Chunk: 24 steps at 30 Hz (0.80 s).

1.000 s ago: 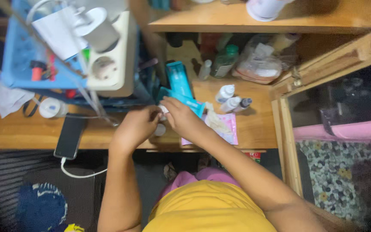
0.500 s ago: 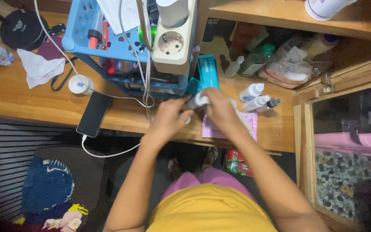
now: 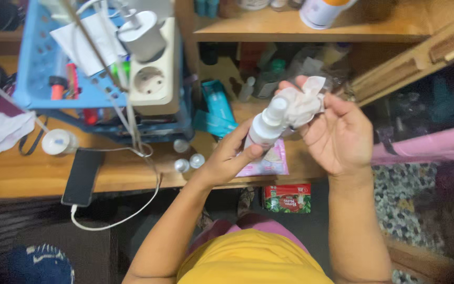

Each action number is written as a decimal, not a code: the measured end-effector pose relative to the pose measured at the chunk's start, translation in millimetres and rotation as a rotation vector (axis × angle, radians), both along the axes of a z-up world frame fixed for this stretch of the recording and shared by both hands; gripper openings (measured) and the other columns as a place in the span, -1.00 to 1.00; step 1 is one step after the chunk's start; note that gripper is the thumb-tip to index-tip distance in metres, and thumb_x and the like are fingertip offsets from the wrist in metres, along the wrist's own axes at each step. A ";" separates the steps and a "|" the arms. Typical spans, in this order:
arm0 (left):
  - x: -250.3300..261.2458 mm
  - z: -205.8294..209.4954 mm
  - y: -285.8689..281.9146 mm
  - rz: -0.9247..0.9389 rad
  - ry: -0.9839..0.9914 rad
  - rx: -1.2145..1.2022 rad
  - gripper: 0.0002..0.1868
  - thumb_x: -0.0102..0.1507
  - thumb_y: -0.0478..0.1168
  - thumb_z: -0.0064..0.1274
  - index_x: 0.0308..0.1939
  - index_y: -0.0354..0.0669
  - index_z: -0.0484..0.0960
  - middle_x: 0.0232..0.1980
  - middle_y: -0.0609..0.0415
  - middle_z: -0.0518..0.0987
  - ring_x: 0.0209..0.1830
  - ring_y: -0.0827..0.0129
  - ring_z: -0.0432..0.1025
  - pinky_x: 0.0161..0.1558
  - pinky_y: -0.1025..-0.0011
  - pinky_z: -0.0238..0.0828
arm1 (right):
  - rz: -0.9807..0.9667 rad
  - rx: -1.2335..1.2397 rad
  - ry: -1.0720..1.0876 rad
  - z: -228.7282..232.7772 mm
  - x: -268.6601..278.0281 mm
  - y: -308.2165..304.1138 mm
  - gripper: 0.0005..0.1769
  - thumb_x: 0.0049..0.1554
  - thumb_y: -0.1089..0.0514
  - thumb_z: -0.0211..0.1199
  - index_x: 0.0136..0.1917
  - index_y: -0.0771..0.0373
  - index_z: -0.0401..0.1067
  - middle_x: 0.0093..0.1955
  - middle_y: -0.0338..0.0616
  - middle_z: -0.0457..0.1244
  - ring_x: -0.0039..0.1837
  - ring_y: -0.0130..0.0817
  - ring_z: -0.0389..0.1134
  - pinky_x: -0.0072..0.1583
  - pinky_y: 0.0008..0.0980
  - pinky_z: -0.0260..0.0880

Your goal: The person wipes the surfaces of a wooden cabinet and cleans various cosmetic bottles and boxes using a white tissue. They handle items one at a time, wiping them and placing them back on the shelves.

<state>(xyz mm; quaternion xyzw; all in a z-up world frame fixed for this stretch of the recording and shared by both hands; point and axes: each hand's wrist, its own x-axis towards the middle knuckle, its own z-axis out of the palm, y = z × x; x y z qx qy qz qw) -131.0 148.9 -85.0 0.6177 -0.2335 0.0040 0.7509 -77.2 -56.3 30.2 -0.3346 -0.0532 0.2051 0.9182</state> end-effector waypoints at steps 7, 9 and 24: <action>17.8 -6.7 -20.6 -0.350 0.107 -0.203 -0.30 0.47 0.07 0.02 0.52 -0.35 0.27 0.33 0.05 0.44 0.34 0.40 0.34 0.38 0.38 0.28 | 0.035 -0.368 -0.369 0.5 -5.3 -16.6 -0.46 0.40 0.05 0.00 0.51 0.42 0.11 0.53 0.30 0.12 0.56 0.07 0.19 0.57 0.05 0.17; 22.5 0.5 -26.0 -0.280 0.061 -0.129 -0.31 0.45 0.07 0.04 0.49 -0.35 0.31 0.30 0.03 0.48 0.31 0.40 0.37 0.35 0.38 0.31 | 0.082 -0.360 -0.412 -0.9 -8.1 -21.7 -0.41 0.44 0.00 0.01 0.53 0.49 0.15 0.57 0.29 0.12 0.60 0.04 0.18 0.61 0.01 0.15; 24.3 63.3 -62.0 0.497 -0.518 0.298 -0.37 0.21 -0.19 0.39 0.29 -0.28 0.49 0.08 -0.16 0.58 0.02 0.06 0.54 0.09 0.27 0.50 | -0.391 -0.776 -0.654 3.0 -42.5 -24.9 -0.39 0.39 0.04 0.20 0.53 0.46 0.19 0.52 0.04 0.22 0.49 -0.32 0.27 0.55 -0.28 0.27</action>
